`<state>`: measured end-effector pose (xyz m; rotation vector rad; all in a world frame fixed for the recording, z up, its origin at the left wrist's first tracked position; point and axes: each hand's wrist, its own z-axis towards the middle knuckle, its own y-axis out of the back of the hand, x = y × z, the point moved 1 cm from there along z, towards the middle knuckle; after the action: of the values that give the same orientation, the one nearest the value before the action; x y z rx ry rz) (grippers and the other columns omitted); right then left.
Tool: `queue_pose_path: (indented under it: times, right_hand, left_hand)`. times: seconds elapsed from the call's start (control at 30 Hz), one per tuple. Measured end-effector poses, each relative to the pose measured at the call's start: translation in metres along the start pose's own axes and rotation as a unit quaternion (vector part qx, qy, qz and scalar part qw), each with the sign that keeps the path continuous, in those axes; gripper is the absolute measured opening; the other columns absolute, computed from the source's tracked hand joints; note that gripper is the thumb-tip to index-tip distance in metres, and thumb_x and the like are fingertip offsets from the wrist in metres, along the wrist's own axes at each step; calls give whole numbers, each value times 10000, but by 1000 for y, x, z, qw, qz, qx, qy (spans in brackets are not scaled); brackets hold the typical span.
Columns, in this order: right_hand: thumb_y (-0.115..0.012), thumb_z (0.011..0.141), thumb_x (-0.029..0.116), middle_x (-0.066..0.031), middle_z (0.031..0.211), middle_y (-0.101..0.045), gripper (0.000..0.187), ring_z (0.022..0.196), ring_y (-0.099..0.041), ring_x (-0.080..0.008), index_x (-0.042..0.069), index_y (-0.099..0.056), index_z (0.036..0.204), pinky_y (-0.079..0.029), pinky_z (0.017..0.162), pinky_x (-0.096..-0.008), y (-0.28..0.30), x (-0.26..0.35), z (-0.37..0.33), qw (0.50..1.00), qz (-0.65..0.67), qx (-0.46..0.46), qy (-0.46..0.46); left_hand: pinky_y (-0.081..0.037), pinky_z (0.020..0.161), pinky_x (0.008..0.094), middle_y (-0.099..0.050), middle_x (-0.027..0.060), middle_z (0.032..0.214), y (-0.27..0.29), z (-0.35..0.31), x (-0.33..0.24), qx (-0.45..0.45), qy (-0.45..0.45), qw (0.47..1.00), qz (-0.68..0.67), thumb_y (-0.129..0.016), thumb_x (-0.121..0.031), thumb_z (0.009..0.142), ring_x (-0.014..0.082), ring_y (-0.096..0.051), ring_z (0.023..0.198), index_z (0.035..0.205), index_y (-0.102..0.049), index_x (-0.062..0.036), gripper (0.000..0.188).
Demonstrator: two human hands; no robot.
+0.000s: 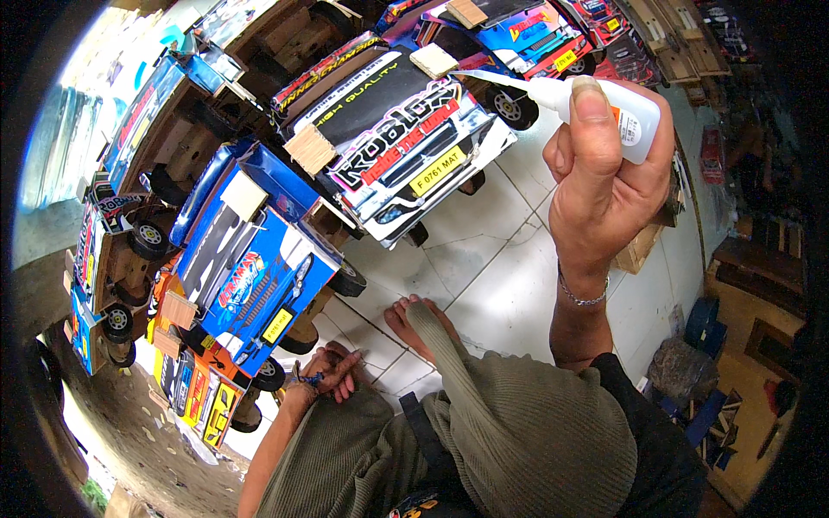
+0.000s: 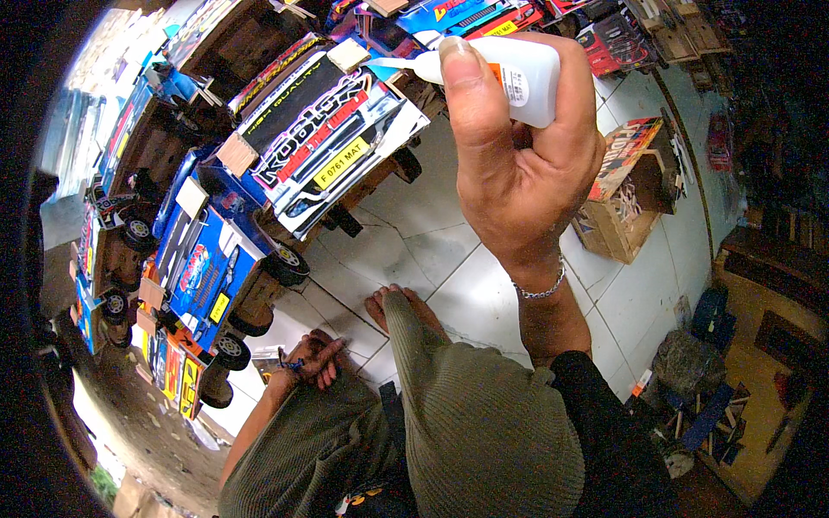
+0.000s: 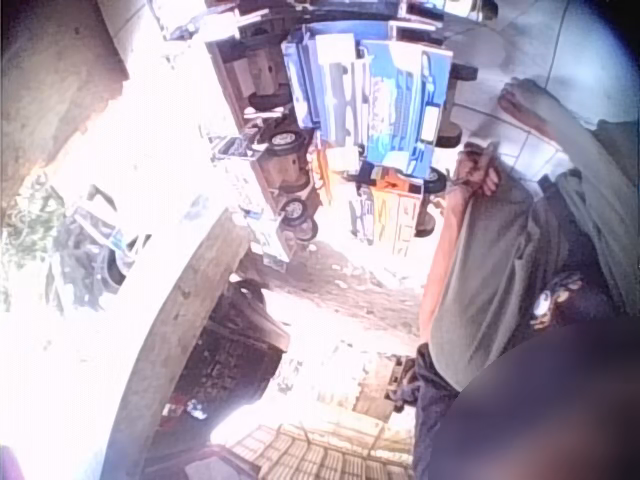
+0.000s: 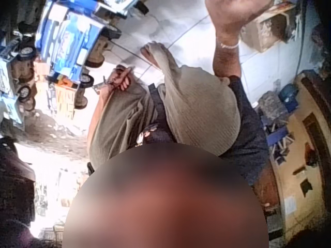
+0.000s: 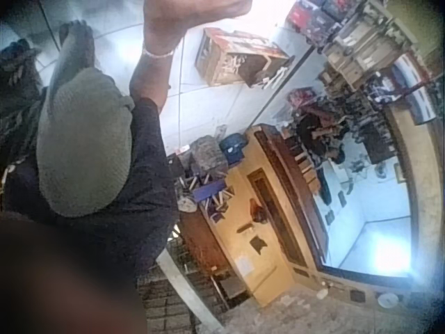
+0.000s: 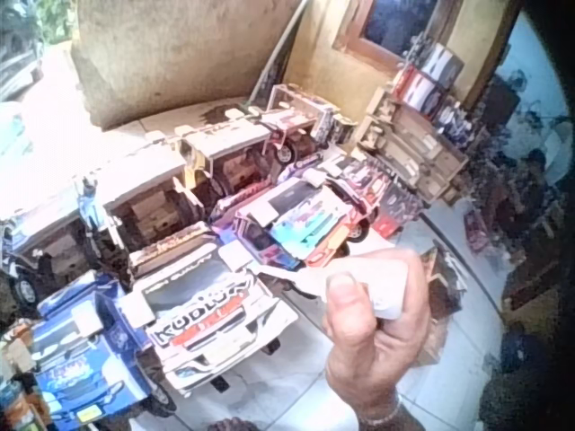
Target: The person applies glue from a small bottle to the edges of several cardboard toy trucks arranged on the floor. The person holds the trucks steady with one hand while applying adhesive with the other, then places the bottle down and adjusts the trucks.
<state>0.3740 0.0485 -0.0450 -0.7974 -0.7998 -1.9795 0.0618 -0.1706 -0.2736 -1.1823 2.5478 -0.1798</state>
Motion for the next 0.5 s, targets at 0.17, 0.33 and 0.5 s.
queue_pose_path:
  times: [0.17,0.33,0.5]
  right_hand:
    - [-622,964,160,-1,616,-502,171,509,-430,-42,3,-569,1003,-345,442,-216,0,1,0,1000,11,-3,-12]
    - [-624,962,159,1,613,-497,169,503,-423,-46,-1,-576,987,-344,449,-220,0,2,1,1000,-5,-9,-12]
    - [-626,960,154,1,608,-493,167,506,-423,-46,-5,-579,987,-344,455,-221,0,4,1,1000,10,0,-14]
  left_hand:
    - [-539,446,346,-679,148,657,0,0,0,2,-14,1000,-1,-514,-572,980,228,-669,503,825,-636,71,672]
    - [-532,447,337,-676,139,637,2,1,-1,13,10,1000,24,-497,-584,982,223,-669,499,745,-653,52,696]
    - [-531,452,331,-677,138,639,1,1,0,1,15,999,35,-493,-585,982,223,-670,500,741,-655,57,704]
